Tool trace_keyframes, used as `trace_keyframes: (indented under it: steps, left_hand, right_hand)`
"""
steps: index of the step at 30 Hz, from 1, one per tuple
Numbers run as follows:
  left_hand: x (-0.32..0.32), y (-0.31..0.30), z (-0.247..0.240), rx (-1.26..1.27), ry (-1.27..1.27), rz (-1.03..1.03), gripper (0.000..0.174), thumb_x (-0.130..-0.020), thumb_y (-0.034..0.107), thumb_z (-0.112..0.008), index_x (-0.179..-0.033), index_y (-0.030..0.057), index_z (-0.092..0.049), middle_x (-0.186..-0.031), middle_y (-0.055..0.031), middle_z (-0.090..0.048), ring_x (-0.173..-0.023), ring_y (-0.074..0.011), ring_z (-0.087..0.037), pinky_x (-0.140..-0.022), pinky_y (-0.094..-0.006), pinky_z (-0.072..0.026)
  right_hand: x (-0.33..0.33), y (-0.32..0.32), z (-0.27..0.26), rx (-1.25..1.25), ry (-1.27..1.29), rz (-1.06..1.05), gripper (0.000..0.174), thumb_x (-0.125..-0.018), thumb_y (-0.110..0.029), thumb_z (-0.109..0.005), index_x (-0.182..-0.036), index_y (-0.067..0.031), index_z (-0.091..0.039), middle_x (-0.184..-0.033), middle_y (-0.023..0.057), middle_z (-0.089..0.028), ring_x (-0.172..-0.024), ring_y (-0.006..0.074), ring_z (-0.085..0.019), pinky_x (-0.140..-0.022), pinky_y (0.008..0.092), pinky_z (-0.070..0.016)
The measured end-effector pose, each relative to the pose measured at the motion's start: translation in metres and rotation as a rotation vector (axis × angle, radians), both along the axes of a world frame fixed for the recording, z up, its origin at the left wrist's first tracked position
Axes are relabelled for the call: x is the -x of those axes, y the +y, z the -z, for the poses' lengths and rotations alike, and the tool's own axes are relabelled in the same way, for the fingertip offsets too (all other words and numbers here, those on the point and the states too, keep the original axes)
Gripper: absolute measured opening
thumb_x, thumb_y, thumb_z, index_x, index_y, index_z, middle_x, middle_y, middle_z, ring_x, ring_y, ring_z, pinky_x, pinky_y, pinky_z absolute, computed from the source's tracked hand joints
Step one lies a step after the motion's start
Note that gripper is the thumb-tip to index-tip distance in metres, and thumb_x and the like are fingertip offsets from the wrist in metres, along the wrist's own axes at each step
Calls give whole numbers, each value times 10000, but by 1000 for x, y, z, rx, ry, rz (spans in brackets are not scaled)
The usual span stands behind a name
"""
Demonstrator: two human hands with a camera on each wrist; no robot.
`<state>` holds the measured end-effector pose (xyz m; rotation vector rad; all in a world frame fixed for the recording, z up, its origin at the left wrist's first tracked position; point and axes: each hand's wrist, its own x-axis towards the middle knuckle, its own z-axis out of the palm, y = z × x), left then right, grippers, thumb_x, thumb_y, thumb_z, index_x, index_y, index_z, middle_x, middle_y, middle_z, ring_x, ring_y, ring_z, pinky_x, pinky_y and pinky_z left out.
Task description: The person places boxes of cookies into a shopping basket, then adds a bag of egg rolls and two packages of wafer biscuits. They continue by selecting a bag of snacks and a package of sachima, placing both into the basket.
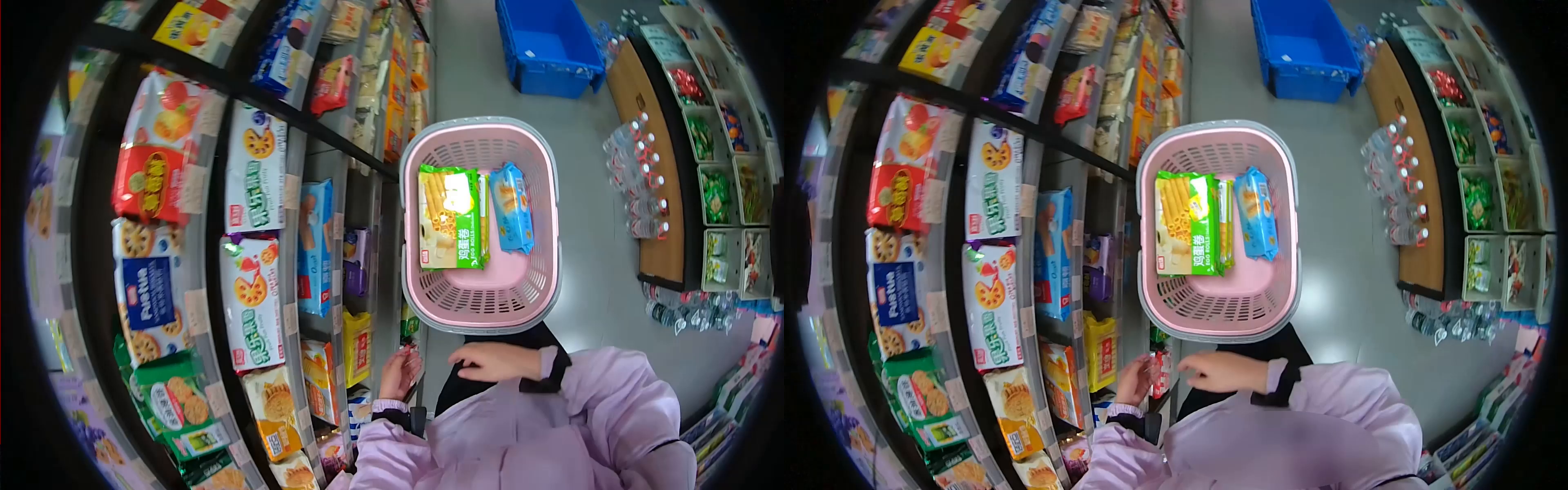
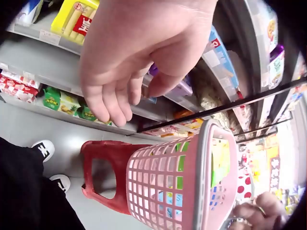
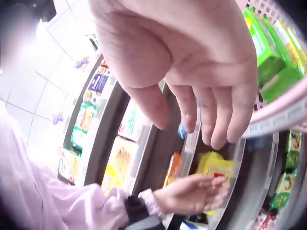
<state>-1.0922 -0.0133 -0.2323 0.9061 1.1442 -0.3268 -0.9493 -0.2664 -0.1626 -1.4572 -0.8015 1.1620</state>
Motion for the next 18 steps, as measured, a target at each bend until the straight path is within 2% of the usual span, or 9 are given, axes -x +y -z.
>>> trace_keyframes:
  steps: [1, 3, 8, 11, 12, 13, 15, 16, 18]
  left_hand:
    - [-6, 3, 10, 13, 0, -4, 249, -899, 152, -424, -1120, 48, -472, -993, -104, -581, -856, -222, -594, -762, -328, -489]
    - [-15, 7, 38, 41, 0, -25, 250, -902, 151, -416, -1123, 47, -469, -993, -106, -581, -859, -221, -593, -756, -324, -491]
    - [-35, 22, 117, -49, -111, -195, 266, -913, 165, -435, -1145, 36, -452, -950, -84, -571, -815, -182, -576, -711, -300, -490]
    - [-52, 46, 170, -178, -146, -235, 281, -915, 200, -454, -1149, 44, -454, -939, -64, -566, -796, -164, -565, -707, -290, -483]
    - [-62, 52, 182, -239, -128, -232, 283, -915, 212, -460, -1148, 51, -458, -932, -58, -563, -793, -157, -560, -705, -285, -480]
    - [-68, 59, 197, -296, -107, -229, 285, -915, 224, -467, -1147, 59, -462, -925, -52, -560, -791, -149, -556, -703, -280, -477]
    - [-78, 79, 230, -386, -93, -270, 280, -910, 234, -480, -1146, 83, -470, -919, -40, -558, -805, -136, -547, -701, -268, -467]
    - [-80, 88, 246, -429, -84, -290, 278, -908, 240, -487, -1145, 95, -474, -916, -33, -556, -812, -129, -542, -700, -263, -463]
    - [-89, 101, 278, -505, 5, -340, 278, -903, 246, -499, -1141, 105, -479, -902, -20, -554, -816, -120, -534, -729, -274, -454]
  right_hand:
    - [14, 5, 8, 11, -67, 16, 362, -831, -166, -539, -1146, -5, -462, -1053, 169, -529, -887, 261, -582, -787, 328, -464]
    - [43, 16, 39, 101, -37, 47, 386, -821, -150, -523, -1152, 27, -436, -1042, 201, -511, -956, 328, -523, -843, 359, -429]
    - [78, 36, 103, 260, -6, 93, 418, -794, -130, -539, -1153, 39, -409, -1019, 218, -520, -947, 348, -522, -838, 395, -423]
    - [82, 46, 131, 335, 44, 150, 401, -768, -112, -541, -1110, 60, -420, -987, 263, -523, -916, 393, -533, -823, 432, -431]
    - [89, 49, 144, 266, -95, 255, 349, -763, -136, -552, -1024, 80, -471, -925, 272, -543, -864, 400, -543, -800, 447, -425]
    - [94, 52, 155, 366, -22, 162, 277, -764, -162, -560, -929, 59, -534, -873, 244, -569, -815, 382, -554, -763, 447, -427]
    - [101, 50, 167, 447, 52, 72, 337, -795, -183, -569, -1049, 28, -503, -899, 186, -585, -821, 321, -578, -760, 403, -446]
    - [105, 48, 171, 382, -208, 167, 299, -797, -178, -574, -1027, 8, -530, -896, 154, -591, -808, 280, -587, -729, 374, -460]
    - [104, 46, 176, 369, -275, 198, 297, -797, -176, -574, -1027, 7, -531, -896, 153, -591, -808, 276, -588, -728, 371, -461]
